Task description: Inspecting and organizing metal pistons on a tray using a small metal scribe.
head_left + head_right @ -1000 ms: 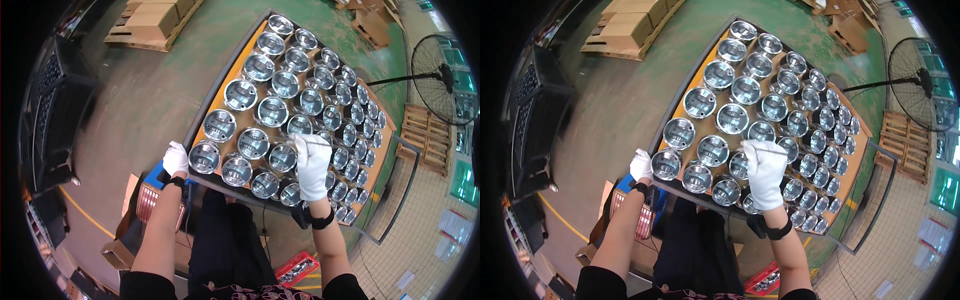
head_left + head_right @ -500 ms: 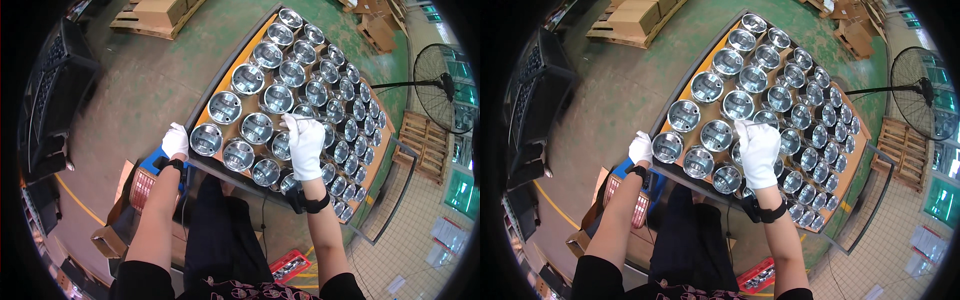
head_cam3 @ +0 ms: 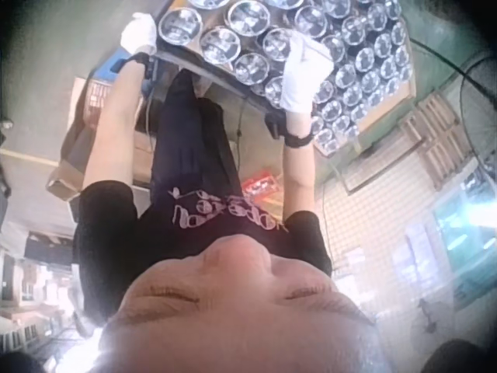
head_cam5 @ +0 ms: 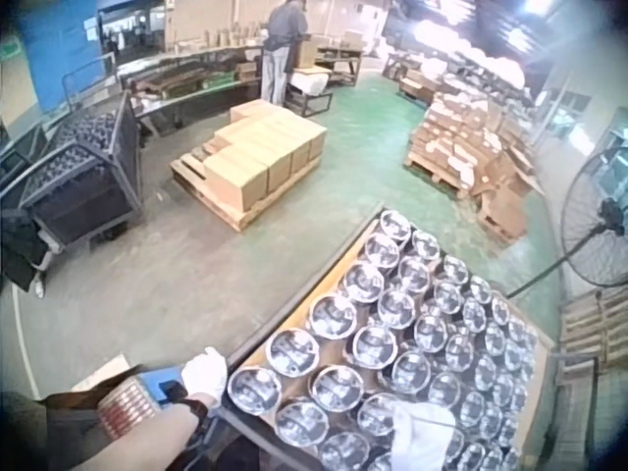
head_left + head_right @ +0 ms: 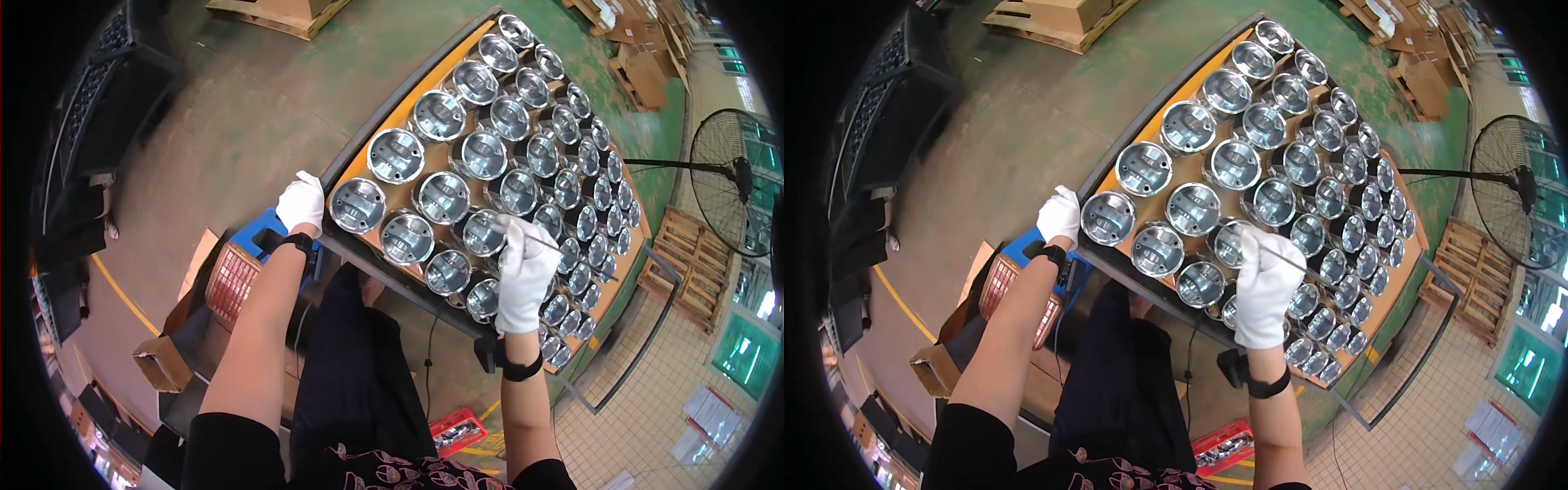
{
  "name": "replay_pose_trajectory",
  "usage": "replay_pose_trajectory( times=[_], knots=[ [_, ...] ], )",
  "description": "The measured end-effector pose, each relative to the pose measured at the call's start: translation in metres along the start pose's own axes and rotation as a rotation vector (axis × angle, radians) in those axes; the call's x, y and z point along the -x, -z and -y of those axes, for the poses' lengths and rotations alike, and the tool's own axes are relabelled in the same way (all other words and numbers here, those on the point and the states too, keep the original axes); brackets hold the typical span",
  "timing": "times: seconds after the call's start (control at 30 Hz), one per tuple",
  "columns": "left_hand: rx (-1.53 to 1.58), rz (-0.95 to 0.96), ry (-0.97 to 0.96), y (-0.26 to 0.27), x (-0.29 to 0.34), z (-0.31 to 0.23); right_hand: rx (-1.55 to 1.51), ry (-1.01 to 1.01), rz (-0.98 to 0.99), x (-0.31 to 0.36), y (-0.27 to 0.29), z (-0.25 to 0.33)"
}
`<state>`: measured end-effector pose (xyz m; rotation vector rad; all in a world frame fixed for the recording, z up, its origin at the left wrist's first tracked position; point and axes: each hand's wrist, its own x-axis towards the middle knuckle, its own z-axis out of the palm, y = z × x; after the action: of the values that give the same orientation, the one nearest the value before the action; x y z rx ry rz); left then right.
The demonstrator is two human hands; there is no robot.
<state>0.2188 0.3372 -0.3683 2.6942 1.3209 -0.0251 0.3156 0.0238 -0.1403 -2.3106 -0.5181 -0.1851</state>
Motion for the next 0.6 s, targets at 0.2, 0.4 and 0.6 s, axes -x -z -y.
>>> replay_pose_trajectory(
  times=[0.2, 0.4, 0.6],
  knots=[
    [-0.041, 0.032, -0.054, -0.009, 0.001, 0.001, 0.169, 0.068, 0.152, 0.011, -0.019, -0.008],
    [-0.005, 0.032, -0.055, -0.015, 0.0, 0.001, -0.146, -0.118, 0.205, -0.02, 0.014, -0.023],
    [0.067, 0.077, 0.036, -0.014, 0.001, -0.003, -0.152, -0.303, -0.324, -0.068, 0.148, -0.049]
  ],
)
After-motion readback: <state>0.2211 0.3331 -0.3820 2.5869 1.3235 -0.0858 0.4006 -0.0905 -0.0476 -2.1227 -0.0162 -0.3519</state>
